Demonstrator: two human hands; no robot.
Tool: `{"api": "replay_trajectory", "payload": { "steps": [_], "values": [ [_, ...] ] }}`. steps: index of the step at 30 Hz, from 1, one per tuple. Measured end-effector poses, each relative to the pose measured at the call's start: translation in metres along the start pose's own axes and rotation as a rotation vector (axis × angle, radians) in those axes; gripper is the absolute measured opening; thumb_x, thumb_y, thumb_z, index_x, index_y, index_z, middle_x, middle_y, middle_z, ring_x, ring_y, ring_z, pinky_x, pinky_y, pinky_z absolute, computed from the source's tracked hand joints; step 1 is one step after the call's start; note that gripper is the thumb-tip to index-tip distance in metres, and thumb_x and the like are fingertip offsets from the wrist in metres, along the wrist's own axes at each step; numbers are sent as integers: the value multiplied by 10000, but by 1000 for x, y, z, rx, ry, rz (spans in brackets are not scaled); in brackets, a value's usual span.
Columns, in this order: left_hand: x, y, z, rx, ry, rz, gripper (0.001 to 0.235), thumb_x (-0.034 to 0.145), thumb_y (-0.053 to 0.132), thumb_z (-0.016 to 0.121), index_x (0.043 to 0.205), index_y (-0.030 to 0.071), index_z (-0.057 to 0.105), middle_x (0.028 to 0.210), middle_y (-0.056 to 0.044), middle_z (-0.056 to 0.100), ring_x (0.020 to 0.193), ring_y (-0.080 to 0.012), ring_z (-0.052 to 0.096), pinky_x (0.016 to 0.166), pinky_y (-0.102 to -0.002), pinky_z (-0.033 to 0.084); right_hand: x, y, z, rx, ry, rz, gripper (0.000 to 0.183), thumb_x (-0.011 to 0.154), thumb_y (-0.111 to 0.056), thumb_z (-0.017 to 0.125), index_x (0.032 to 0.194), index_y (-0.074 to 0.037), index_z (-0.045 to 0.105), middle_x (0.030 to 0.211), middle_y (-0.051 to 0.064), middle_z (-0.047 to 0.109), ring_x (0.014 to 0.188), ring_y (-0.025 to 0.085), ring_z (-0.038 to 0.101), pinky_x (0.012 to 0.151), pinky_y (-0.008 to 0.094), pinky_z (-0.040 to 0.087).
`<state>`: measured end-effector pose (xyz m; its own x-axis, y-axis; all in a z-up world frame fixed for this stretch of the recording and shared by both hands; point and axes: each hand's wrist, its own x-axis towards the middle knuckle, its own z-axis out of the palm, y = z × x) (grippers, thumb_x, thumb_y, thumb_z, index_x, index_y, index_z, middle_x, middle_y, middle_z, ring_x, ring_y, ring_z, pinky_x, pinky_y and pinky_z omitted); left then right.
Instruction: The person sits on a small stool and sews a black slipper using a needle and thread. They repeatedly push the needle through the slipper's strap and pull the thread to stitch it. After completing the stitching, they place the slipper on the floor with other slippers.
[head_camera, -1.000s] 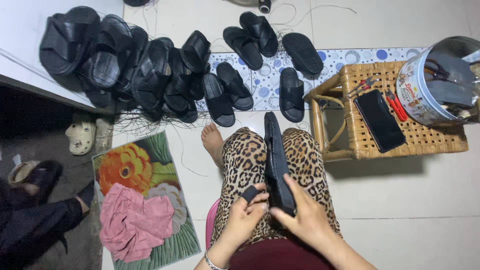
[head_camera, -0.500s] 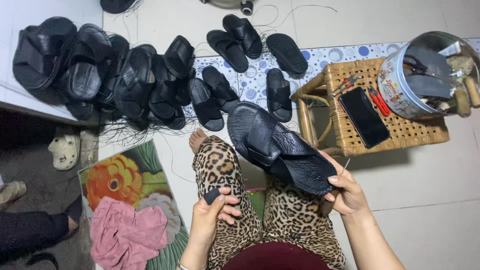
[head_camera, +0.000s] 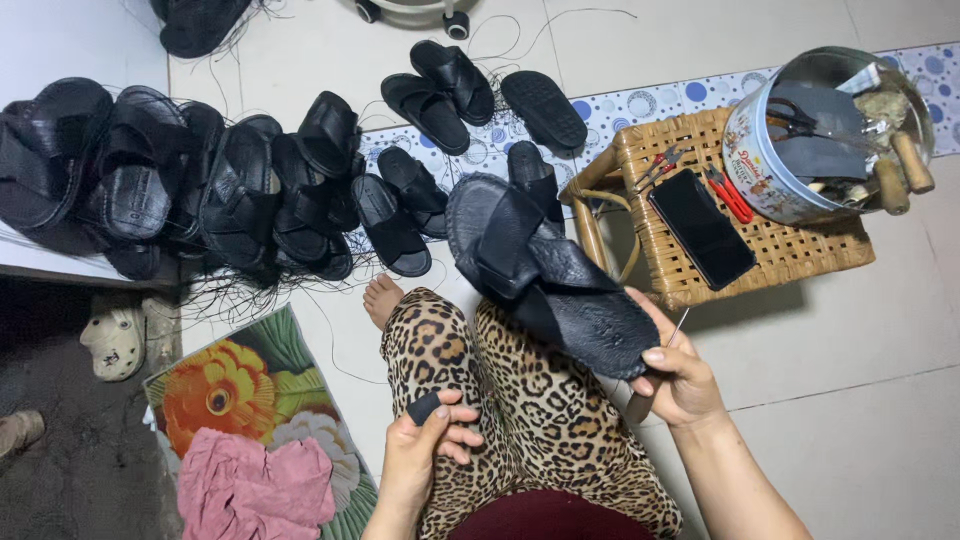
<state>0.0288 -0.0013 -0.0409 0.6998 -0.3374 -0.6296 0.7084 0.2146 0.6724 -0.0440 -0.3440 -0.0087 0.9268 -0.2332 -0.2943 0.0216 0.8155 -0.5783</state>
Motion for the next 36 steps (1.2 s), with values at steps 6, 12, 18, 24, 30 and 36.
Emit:
{"api": "replay_trajectory", "payload": {
  "steps": [6, 12, 18, 24, 30, 36],
  "values": [
    [-3, 43, 35, -345, -430, 238, 821, 938, 512, 635, 1479, -60, 403, 1409, -290, 573, 1236, -395, 592, 957, -522, 535, -16, 19, 10, 82, -95, 200, 898, 707, -45, 733, 1534, 60, 398, 1305, 286, 586, 424, 156, 535, 351, 210, 426],
    [21, 38, 30, -715, -92, 75, 774, 873, 465, 610, 1505, 42, 466, 1491, -173, 524, 1393, -339, 476, 1212, -549, 332, -11, 14, 10, -34, -178, 220, 763, 907, -230, 691, 1515, 127, 398, 1205, 252, 639, 464, 129, 546, 395, 201, 459],
    [14, 55, 46, -706, 93, -14, 792, 885, 488, 416, 1551, 59, 407, 1552, -168, 454, 1445, -355, 410, 1248, -565, 277, -3, 20, 8, -92, -119, 159, 659, 976, -218, 619, 1478, 163, 428, 1038, 198, 660, 457, 137, 476, 393, 210, 411],
    [27, 34, 26, -727, -322, 210, 795, 941, 531, 625, 1517, 12, 446, 1519, -195, 507, 1407, -351, 468, 1199, -553, 327, -3, 18, 10, -147, -72, 159, 653, 964, -199, 624, 1477, 165, 444, 1101, 210, 671, 462, 121, 477, 373, 207, 425],
    [14, 64, 52, -723, 31, 33, 914, 827, 616, 456, 1544, 51, 418, 1556, -166, 465, 1446, -334, 420, 1246, -551, 285, -5, 16, 16, -172, -88, 143, 645, 986, -259, 614, 1421, 195, 474, 1010, 204, 655, 474, 109, 478, 348, 201, 406],
    [14, 65, 47, -711, 154, 14, 882, 863, 643, 384, 1537, 75, 431, 1547, -152, 473, 1436, -328, 431, 1250, -531, 294, 6, 13, -7, -548, 74, 192, 282, 927, -145, 708, 1120, 59, 735, 734, 124, 729, 366, 88, 494, 305, 185, 374]
  ]
}}
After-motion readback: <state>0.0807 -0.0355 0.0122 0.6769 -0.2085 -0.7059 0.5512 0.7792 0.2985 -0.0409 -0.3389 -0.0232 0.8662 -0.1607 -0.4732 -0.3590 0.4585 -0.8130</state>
